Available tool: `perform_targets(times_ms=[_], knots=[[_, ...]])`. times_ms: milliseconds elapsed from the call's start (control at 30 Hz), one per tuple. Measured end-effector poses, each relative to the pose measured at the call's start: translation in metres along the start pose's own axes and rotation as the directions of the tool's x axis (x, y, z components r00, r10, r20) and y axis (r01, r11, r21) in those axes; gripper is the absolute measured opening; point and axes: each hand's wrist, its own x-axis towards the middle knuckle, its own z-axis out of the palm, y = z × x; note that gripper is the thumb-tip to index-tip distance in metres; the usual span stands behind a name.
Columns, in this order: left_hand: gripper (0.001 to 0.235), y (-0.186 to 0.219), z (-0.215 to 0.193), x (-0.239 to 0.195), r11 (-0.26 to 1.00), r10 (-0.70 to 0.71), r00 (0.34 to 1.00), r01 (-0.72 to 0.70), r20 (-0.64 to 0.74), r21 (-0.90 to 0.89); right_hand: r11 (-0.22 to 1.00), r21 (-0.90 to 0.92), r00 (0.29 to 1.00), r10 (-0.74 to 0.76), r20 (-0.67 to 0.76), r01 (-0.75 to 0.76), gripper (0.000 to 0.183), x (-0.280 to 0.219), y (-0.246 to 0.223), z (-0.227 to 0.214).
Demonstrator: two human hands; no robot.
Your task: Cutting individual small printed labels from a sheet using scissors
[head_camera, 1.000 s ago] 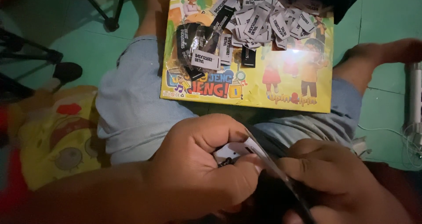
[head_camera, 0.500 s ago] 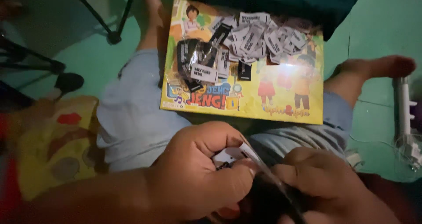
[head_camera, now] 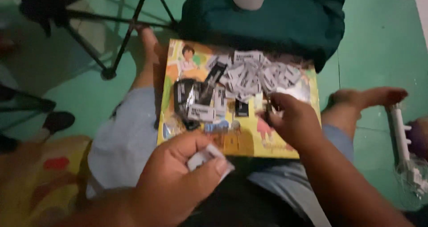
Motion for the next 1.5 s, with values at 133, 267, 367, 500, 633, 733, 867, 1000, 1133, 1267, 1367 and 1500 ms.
perform_targets(times_ms=[133, 267, 367, 500, 633, 733, 867, 1000, 1133, 1267, 1367, 1500], knots=[[0.014, 0.000, -0.010, 0.016, 1.000, 0.015, 1.000, -0.015, 0.017, -0.020, 0.998, 0.039, 0.992, -0.053, -0.111, 0.058, 0.039, 0.108, -0.026, -0.001], [0.016, 0.003, -0.016, 0.027, 0.993, -0.072, 0.996, 0.076, 0.043, -0.087, 0.984, -0.040, 0.942, -0.176, -0.286, 0.172, 0.048, 0.198, -0.042, 0.005], [0.015, -0.001, -0.023, 0.035, 0.956, -0.132, 0.987, 0.152, 0.094, -0.251, 0.975, -0.143, 0.942, -0.202, -0.268, 0.168, 0.051, 0.236, -0.053, 0.008], [0.013, -0.010, -0.035, 0.044, 0.963, -0.165, 0.983, 0.179, 0.085, -0.203, 0.968, -0.220, 0.982, -0.148, -0.115, 0.120, 0.040, 0.263, -0.051, 0.012], [0.013, -0.011, -0.035, 0.045, 0.896, -0.334, 0.943, 0.319, 0.004, -0.310, 0.977, -0.174, 0.968, -0.154, -0.196, 0.120, 0.035, 0.258, -0.044, 0.008], [0.016, -0.018, -0.035, 0.041, 0.834, -0.420, 0.907, 0.379, -0.016, -0.401, 0.987, -0.041, 0.947, -0.162, -0.276, 0.157, 0.036, 0.221, -0.053, -0.004], [0.013, -0.017, -0.025, 0.033, 0.955, -0.247, 0.965, 0.227, -0.089, -0.192, 0.951, -0.061, 0.901, -0.306, -0.308, 0.302, 0.041, 0.152, -0.053, -0.015], [0.021, -0.024, -0.016, 0.019, 0.960, -0.151, 0.988, 0.137, -0.042, -0.243, 0.903, -0.152, 0.898, -0.421, -0.131, 0.401, 0.051, 0.077, -0.040, -0.012], [0.020, -0.022, -0.002, 0.001, 0.932, -0.203, 0.979, 0.183, -0.032, -0.313, 0.900, -0.109, 0.891, -0.433, -0.138, 0.421, 0.036, 0.020, -0.026, 0.007], [0.019, -0.019, 0.010, -0.011, 0.910, -0.219, 0.976, 0.206, 0.006, -0.359, 0.963, -0.032, 0.962, -0.266, 0.054, 0.268, 0.039, -0.013, -0.005, 0.041], [0.019, -0.019, 0.017, -0.017, 0.948, -0.184, 0.983, 0.174, -0.012, -0.267, 0.920, -0.026, 0.920, -0.391, -0.027, 0.391, 0.042, -0.022, 0.023, 0.076], [0.012, -0.024, 0.022, -0.018, 0.989, 0.031, 0.999, -0.036, -0.032, -0.144, 0.945, -0.044, 0.943, -0.319, 0.092, 0.324, 0.042, -0.027, 0.025, 0.079]])
